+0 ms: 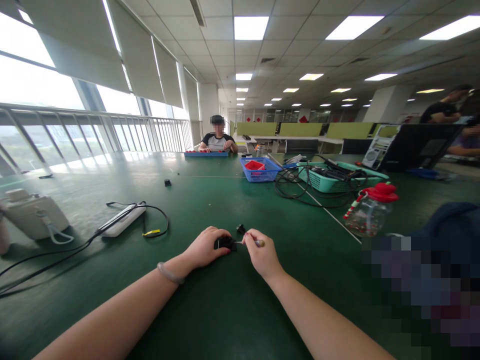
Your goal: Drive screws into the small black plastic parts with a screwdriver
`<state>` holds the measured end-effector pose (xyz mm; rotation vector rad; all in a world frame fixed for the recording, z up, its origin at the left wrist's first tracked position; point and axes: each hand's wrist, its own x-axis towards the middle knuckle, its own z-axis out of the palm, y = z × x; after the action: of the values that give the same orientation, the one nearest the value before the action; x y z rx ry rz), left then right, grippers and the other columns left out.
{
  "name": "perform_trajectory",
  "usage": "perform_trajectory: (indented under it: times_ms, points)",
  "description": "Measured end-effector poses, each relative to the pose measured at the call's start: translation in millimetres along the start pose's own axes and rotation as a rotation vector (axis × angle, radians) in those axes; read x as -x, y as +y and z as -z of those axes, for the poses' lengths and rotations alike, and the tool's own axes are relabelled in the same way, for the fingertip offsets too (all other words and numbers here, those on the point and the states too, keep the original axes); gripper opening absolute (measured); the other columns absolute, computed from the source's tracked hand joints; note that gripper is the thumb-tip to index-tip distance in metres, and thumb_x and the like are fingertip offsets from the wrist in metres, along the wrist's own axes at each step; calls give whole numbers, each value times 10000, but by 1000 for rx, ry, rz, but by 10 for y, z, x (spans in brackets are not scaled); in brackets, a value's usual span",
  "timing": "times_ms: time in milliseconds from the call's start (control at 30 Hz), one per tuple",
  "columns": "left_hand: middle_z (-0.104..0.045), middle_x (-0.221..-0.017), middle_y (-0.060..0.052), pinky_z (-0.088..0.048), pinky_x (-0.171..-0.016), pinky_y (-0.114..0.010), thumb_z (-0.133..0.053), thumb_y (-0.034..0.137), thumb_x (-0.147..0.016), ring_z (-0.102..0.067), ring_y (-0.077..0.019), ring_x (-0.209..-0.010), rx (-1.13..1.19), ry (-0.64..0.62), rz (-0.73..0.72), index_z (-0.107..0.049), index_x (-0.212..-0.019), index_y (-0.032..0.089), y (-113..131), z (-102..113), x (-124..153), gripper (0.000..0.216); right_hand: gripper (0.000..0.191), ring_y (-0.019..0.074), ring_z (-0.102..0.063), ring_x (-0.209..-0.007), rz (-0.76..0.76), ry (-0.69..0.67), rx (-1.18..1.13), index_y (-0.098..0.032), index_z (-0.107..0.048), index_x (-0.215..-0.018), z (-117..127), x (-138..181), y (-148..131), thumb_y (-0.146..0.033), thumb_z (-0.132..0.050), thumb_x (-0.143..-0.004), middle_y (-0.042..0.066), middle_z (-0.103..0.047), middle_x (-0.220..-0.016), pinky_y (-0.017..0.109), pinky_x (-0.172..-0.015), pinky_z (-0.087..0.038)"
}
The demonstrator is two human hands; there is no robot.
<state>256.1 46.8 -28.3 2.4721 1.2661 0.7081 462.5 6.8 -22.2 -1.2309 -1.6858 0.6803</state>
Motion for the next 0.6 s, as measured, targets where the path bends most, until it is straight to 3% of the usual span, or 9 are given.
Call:
perform_trajectory:
  times_ms: [333,600]
  points:
    - [-666,-1054,-60,-461,-921,-357,-678,389,-783,-588,-243,-1030,-34,-7,-16,-623,-1144,249,-17,-22,10,391,163,123,-512,-596,432,-153,514,-186,-561,-748,-74,156,-243,-190,-464,-879,4,-573,-692,239,-570,-357]
    - [-662,-1029,-52,-476,-894,-368,-708,423,-741,-596,-254,-1014,-33,-25,37,-633,-1143,269,-6,-13,5,437,297,126,-497,-542,231,9,176,-192,-561,-671,25,62,-123,-264,-424,-924,-19,-522,-574,241,-536,-364]
